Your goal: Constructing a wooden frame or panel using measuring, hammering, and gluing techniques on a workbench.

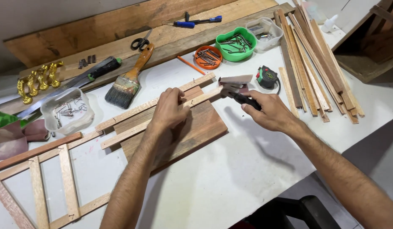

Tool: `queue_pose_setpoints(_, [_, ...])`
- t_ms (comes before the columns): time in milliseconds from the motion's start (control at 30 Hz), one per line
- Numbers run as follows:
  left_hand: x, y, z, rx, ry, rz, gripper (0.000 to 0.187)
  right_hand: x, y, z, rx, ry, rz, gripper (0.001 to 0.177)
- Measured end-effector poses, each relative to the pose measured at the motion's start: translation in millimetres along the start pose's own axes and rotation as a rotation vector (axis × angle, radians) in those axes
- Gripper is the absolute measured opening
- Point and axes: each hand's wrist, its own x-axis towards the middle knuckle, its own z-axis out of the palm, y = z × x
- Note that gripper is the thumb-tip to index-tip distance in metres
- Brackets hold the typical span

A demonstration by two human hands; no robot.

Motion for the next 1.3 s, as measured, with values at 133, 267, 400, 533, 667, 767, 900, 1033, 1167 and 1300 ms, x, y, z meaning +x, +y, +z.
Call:
queue_pose_setpoints(133, [-6, 0, 12, -0.123, 0.096, 0.069, 0.023, 13, -3, 19, 0.097, 0.037, -0.172, 0.043])
queue_pose_setpoints(267, [-9, 0, 27, -0.073, 0.234, 0.163, 0.017, 26, -16, 32, 0.168, 0.002, -0.248, 0.039])
queue_pose_setpoints(400, [-6, -1, 32, -0.09, 0.243, 0.099, 0.016, 35, -24, 38, 0.152, -0.051, -0.22, 0.038])
queue_pose_setpoints(533, [-6, -2, 35, -0.103, 0.246, 0.076, 0.016, 43, -21, 45, 0.192, -0.023, -0.264, 0.04])
queue_pose_setpoints(667, [-5, -5, 39, -0.096, 0.268, 0.072, 0.013, 49, -22, 48, 0.16, -0.055, -0.213, 0.039])
queue_pose_setpoints(767, [-5, -8, 43, -0.087, 0.245, 0.053, 0.015, 46, -28, 44, 0.174, -0.024, -0.269, 0.039])
queue_pose_setpoints(900, [-4, -16, 54, -0.091, 0.276, 0.096, 0.014, 40, -44, 28, 0.193, 0.027, -0.305, 0.037])
queue_pose_setpoints(1033, [-6, -8, 45, -0.091, 0.272, 0.094, 0.014, 41, -33, 40, 0.16, 0.047, -0.366, 0.04])
queue_pose_setpoints(1167, [-5, -7, 42, -0.106, 0.241, 0.058, 0.01, 45, -32, 52, 0.124, -0.044, -0.321, 0.041])
queue_pose_setpoints(1300, [-5, -2, 40, -0.137, 0.222, 0.014, 0.022, 47, -33, 48, 0.127, -0.028, -0.293, 0.041])
